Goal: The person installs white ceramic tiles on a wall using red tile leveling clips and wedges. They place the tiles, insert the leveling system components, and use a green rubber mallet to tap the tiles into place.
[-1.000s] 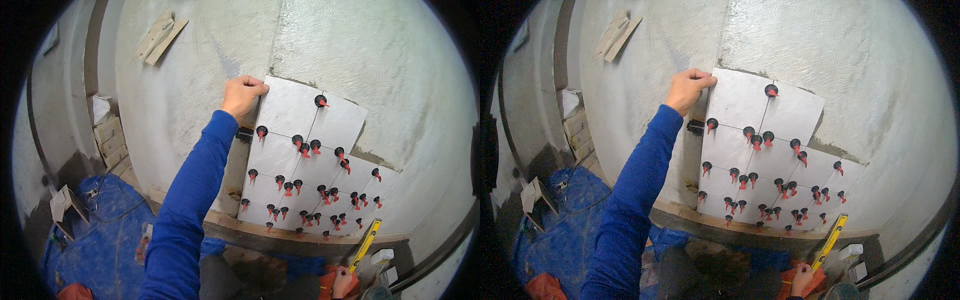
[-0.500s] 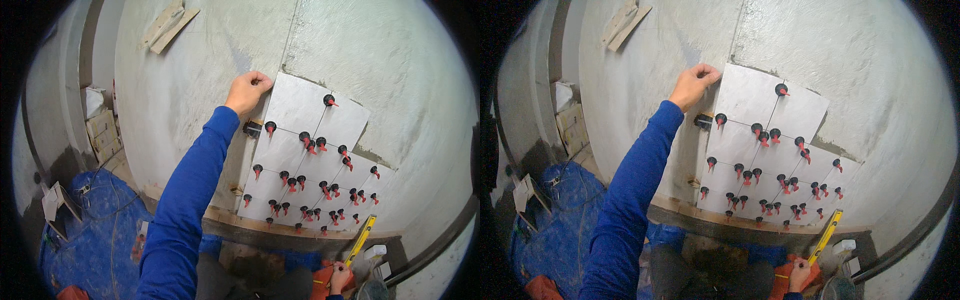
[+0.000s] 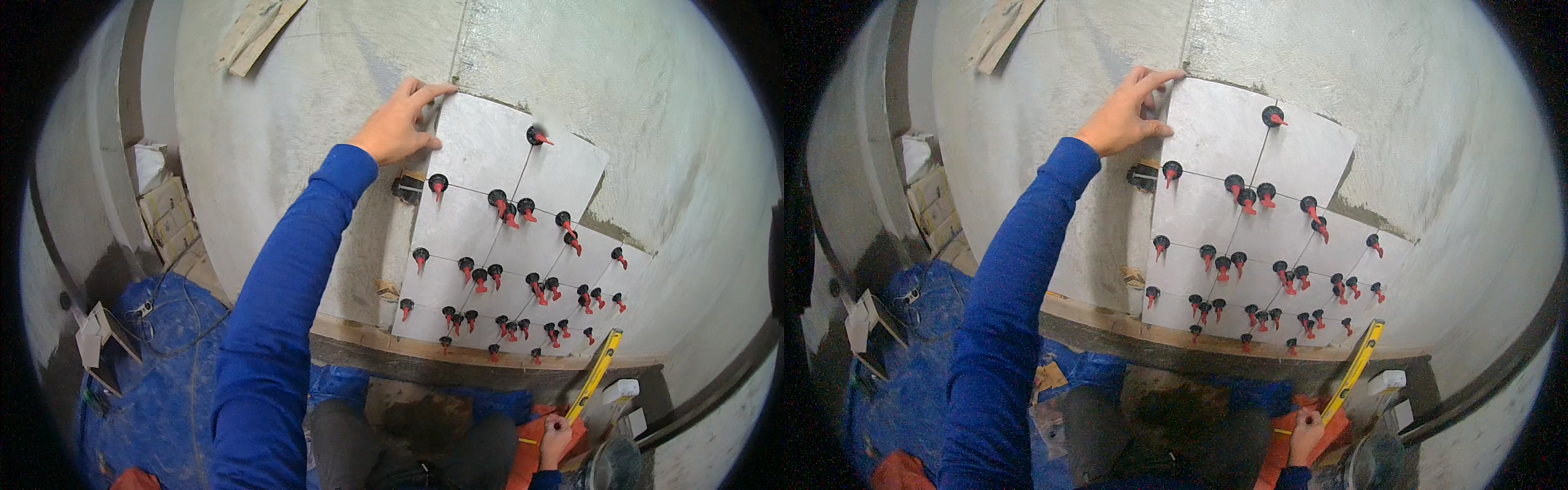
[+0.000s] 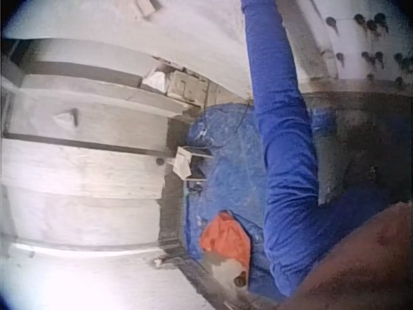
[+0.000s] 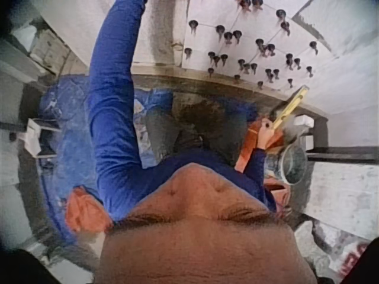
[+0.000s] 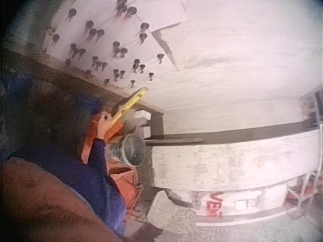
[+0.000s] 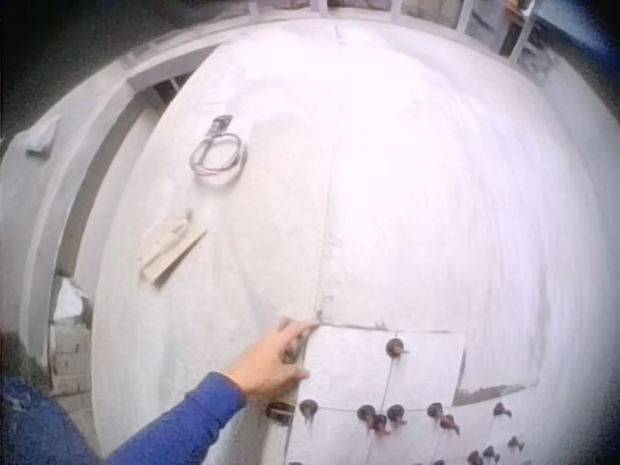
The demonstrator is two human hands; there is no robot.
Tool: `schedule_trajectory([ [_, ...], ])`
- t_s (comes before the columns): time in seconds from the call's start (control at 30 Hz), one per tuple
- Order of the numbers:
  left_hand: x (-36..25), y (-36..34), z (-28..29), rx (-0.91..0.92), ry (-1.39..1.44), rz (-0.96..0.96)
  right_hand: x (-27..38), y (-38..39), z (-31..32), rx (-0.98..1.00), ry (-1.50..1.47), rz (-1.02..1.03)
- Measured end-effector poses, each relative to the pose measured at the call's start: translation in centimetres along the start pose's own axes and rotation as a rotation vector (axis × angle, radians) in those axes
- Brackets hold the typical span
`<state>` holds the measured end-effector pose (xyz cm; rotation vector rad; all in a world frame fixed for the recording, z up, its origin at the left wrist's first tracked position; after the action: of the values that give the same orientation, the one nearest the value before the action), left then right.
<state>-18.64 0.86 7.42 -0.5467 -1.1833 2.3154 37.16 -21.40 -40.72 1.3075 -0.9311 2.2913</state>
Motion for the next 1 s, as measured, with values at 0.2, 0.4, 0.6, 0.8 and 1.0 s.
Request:
schedule_trajectory([
  [0.2, 0.2, -0.2, -0.3, 0.025, -0.093, -0.015, -2.0, 0.1, 0.2, 0.002, -0.104, 0.0],
  [0.4, 0.0, -0.2, -0.4, -0.07, -0.159, -0.067, -1.0, 0.4, 0.1, 0.014, -0.051, 0.041],
  [0.6, -0.1, -0.4, -0.3, -0.117, -0.162, -0.098, -1.0, 0.0, 0.4, 0.011, -0.029, -0.049],
  [0.8, 0.0, -0.3, -0.4, -0.085, -0.168, -0.065, -0.7, -0.2, -0.2, 0.033, -0.114, 0.022],
  [1.0, -0.2, -0.3, -0.4, -0.11, -0.228, -0.064, 0.0, -0.4, -0.2, 0.016, -0.069, -0.008],
])
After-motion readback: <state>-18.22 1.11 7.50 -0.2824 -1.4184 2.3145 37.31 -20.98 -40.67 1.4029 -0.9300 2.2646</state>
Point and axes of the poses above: each hand's wrist, its own y-axis away from the middle knuckle, its own z-axis out of the back of the hand, x = y × z, the point moved 6 cm from there along -y, towards the middle knuckle, and after that the axes turned 11 degrees about -y, right-handed, at the moved point
